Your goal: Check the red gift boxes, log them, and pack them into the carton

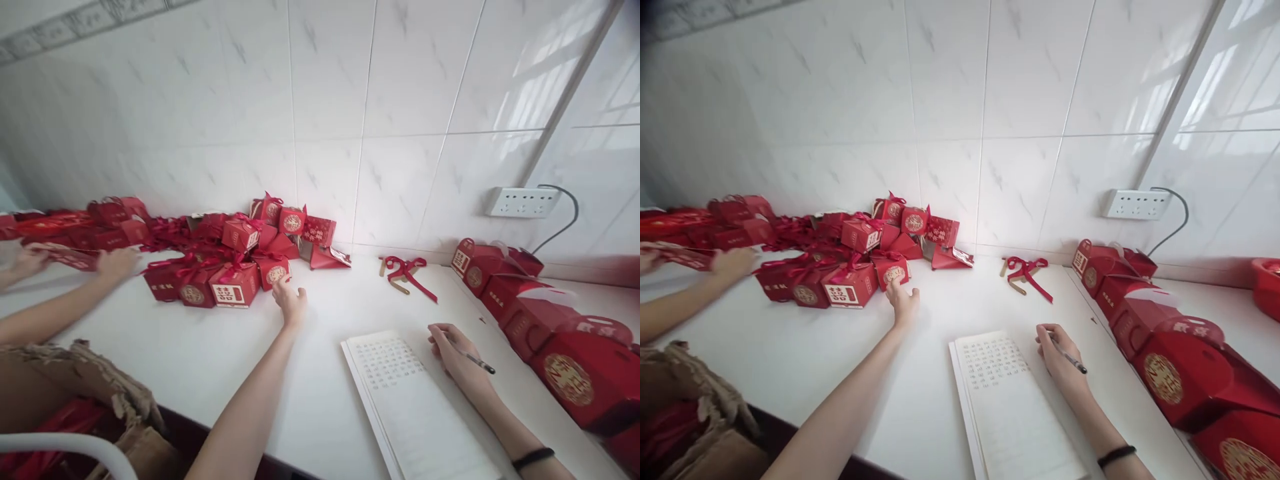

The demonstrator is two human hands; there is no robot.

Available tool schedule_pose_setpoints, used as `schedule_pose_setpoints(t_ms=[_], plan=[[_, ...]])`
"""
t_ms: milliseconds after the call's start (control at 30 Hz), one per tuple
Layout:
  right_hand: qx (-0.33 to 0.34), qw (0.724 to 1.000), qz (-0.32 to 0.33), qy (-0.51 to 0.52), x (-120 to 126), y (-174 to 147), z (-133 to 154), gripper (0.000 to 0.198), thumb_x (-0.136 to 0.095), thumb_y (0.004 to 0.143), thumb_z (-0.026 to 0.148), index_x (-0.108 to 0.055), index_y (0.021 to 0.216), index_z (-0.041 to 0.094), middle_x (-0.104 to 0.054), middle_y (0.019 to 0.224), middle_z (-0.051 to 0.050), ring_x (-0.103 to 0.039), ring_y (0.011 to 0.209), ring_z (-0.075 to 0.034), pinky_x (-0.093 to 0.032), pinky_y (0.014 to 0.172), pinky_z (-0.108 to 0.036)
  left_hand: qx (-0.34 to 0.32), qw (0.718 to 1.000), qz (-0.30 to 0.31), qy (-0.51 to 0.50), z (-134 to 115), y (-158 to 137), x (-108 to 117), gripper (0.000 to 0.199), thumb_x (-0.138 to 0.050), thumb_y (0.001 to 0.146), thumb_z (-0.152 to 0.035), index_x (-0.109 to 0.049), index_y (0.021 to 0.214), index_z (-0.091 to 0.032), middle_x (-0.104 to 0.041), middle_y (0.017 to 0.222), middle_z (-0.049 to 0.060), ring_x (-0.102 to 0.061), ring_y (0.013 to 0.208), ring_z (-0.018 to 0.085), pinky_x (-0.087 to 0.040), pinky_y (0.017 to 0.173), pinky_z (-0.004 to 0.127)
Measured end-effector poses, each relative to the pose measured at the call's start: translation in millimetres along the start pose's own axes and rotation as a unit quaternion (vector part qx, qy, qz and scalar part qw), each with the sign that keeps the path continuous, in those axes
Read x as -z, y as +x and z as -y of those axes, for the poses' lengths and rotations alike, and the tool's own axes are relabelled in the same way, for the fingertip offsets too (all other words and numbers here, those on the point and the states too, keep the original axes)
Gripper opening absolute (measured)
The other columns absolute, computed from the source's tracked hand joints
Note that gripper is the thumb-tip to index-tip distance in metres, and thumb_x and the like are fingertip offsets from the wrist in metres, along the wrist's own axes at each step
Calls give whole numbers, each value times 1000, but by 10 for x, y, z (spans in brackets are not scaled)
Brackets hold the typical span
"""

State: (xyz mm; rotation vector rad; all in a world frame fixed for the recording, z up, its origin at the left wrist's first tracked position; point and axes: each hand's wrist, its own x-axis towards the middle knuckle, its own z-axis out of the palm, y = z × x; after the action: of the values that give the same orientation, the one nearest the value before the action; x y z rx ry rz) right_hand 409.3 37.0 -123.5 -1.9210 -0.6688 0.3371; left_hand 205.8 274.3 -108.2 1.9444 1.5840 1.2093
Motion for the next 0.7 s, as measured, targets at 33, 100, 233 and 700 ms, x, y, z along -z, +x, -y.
schedule_pose_setpoints(t_ms=[33, 100, 233, 700], plan=[[1, 1000, 8, -4, 0, 1, 1, 48, -44, 72, 65, -54, 81, 19, -56, 59, -2, -47, 44, -16, -36, 41, -27, 15, 1000, -6, 14, 42, 26, 0, 45, -43, 80, -15, -32, 123, -15, -40, 129, 21, -35, 128, 33, -31, 102, 53], [9, 1000, 19, -21, 0, 10, -11, 48, -42, 74, 66, -53, 78, 20, -53, 54, -1, -47, 45, -17, -35, 43, -27, 17, 999, -13, 26, 89, 79, -2, 47, -43, 79, -14, -31, 124, -13, -38, 130, 24, -33, 128, 36, -33, 98, 55], [10, 999, 24, -38, -8, 42, -50, 48, -39, 76, 67, -53, 77, 21, -53, 54, -1, -50, 50, -20, -36, 47, -29, -154, 980, 55, 115, 38, 308, 68, 51, -48, 74, -12, -38, 123, -18, -33, 142, 15, -28, 134, 27, -27, 106, 44], [-6, 998, 49, -46, -23, 94, -83, 46, -39, 75, 66, -55, 76, 23, -58, 63, -2, -55, 59, -22, -40, 56, -33, 42, 905, 206, 371, 53, 1461, 1367, 105, -60, 51, -72, -41, 130, -6, -40, 136, 31, -38, 124, 48, -32, 97, 57]])
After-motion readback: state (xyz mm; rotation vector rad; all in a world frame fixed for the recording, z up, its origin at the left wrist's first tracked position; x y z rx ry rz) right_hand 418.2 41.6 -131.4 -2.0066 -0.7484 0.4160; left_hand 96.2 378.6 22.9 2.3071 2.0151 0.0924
